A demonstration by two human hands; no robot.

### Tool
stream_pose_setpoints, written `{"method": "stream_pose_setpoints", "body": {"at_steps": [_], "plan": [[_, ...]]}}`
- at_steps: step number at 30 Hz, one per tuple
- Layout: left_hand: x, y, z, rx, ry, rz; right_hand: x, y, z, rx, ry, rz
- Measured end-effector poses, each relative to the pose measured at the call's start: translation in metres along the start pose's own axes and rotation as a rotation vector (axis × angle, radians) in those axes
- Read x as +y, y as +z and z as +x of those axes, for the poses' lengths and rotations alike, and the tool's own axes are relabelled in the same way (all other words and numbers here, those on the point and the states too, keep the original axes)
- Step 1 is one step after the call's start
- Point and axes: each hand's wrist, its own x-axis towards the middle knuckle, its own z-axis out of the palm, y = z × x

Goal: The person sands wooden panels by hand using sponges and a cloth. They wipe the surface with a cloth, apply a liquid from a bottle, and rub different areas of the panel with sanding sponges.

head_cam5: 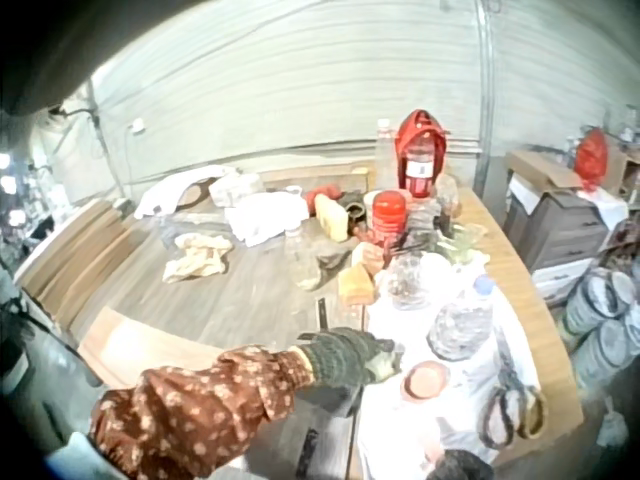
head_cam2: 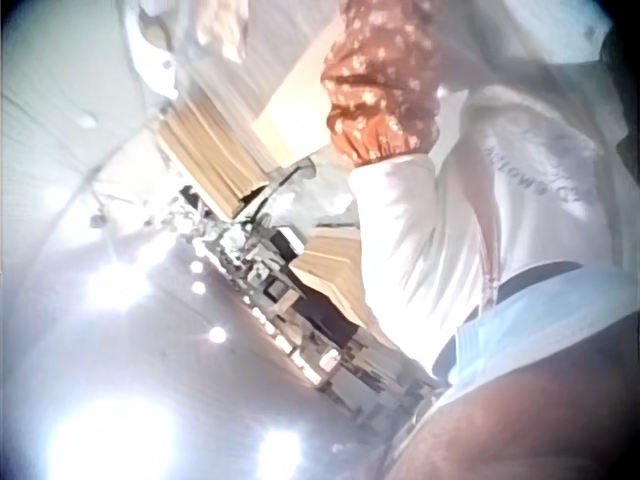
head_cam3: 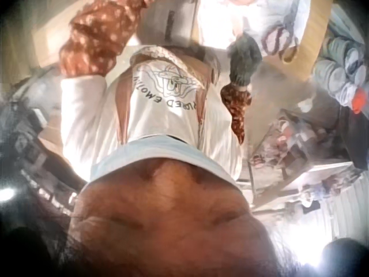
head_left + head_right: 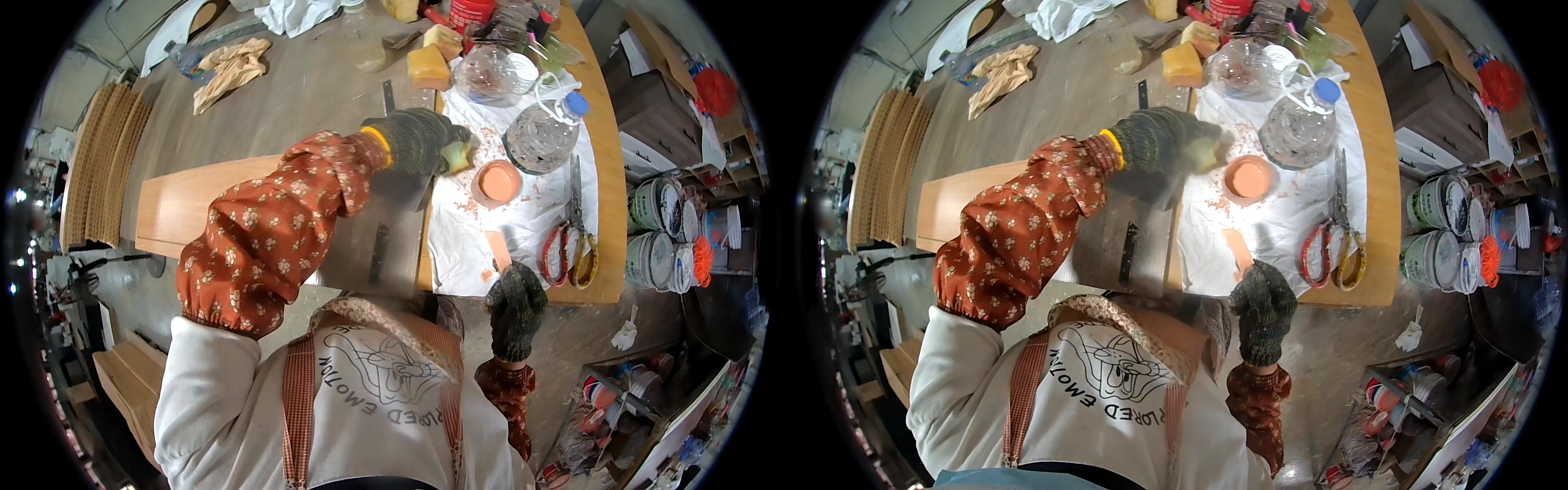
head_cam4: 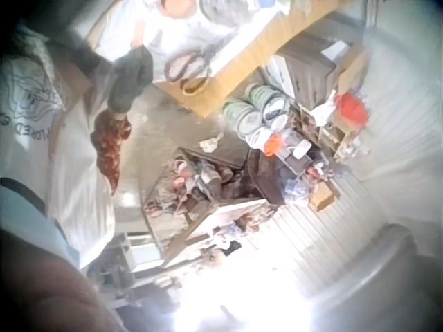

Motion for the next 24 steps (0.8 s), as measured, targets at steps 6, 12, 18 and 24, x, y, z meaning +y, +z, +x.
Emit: {"method": "stream_pose_setpoints", "body": {"at_steps": [6,12,18,24], "plan": [[-0.017,-0.068,-0.080,0.427,0.186,-1.030,0.015,-0.008,0.007,0.086,-0.176,-0.052],[-0.030,-0.023,-0.169,0.582,0.209,-1.327,-0.037,0.018,0.060,-0.100,0.455,0.809],[0.006,0.016,-0.252,0.992,0.061,-1.613,-0.080,0.065,0.088,-0.357,0.454,0.854],[0.013,0.075,-0.317,1.166,-0.221,-1.301,-0.121,0.130,0.081,-0.555,-0.120,0.444]]}}
